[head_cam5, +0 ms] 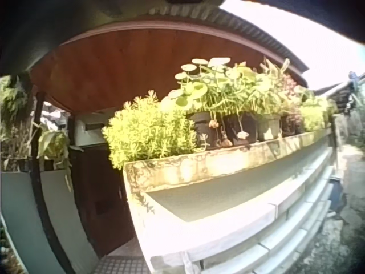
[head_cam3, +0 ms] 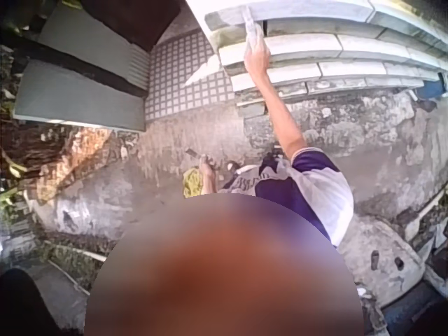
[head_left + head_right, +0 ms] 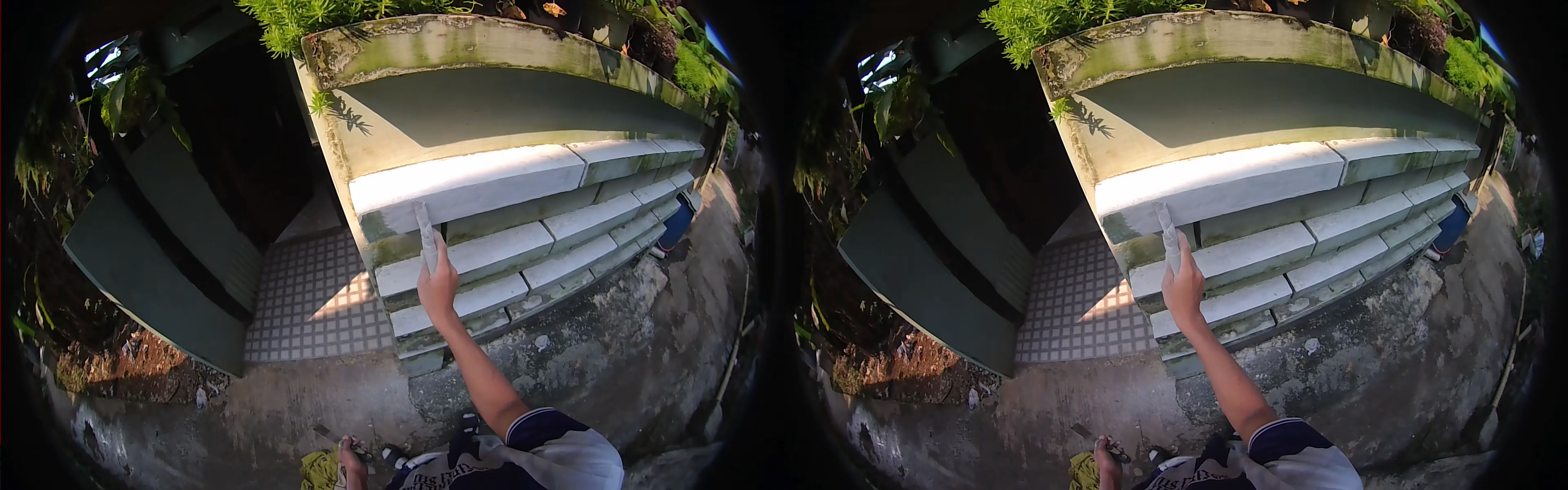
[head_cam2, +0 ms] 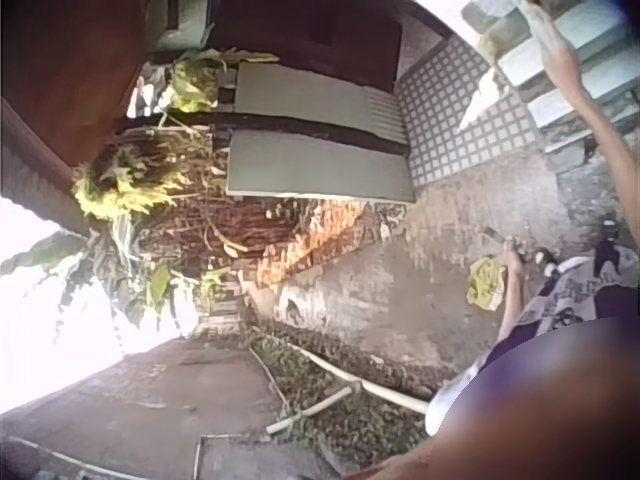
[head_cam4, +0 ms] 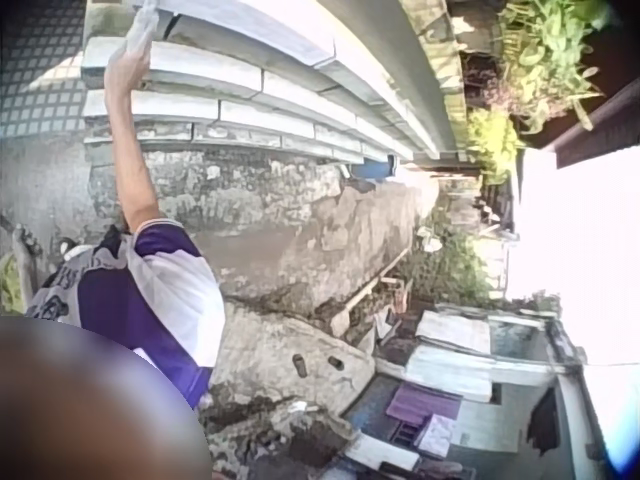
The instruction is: Scraping old paint or residue from a wall and applying white filler or putty to the grooves.
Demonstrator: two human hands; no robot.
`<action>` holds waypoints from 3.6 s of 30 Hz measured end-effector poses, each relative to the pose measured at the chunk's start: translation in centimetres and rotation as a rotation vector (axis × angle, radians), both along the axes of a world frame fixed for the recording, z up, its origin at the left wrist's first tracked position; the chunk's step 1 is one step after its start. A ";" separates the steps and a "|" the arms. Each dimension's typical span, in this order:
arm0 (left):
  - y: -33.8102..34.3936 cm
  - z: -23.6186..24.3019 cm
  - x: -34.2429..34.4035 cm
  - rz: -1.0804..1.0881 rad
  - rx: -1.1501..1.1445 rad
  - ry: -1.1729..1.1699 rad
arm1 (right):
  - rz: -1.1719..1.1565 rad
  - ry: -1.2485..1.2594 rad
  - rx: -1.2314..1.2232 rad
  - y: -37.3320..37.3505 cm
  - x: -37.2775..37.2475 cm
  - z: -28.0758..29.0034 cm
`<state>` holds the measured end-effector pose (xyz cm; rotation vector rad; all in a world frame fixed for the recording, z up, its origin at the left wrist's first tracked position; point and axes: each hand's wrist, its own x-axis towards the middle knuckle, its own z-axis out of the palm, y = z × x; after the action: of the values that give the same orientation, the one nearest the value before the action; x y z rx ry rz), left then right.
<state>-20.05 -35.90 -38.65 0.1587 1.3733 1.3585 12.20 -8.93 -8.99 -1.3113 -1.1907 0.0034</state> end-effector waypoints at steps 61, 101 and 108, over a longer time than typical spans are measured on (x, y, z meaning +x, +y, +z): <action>-1.6 -1.7 -2.0 0.081 0.031 -0.083 | 0.062 -0.029 -0.043 -0.9 -2.0 -3.2; -1.0 1.0 1.4 -0.001 -0.024 0.009 | 0.074 -0.389 -0.307 -1.8 0.2 1.0; -0.7 -0.8 1.9 0.024 0.055 -0.010 | -0.243 0.127 0.011 -4.9 9.3 9.0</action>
<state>-18.12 -36.61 -39.47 0.1728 1.3344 1.4154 21.53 -13.82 0.01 -1.4177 -0.9177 -0.0944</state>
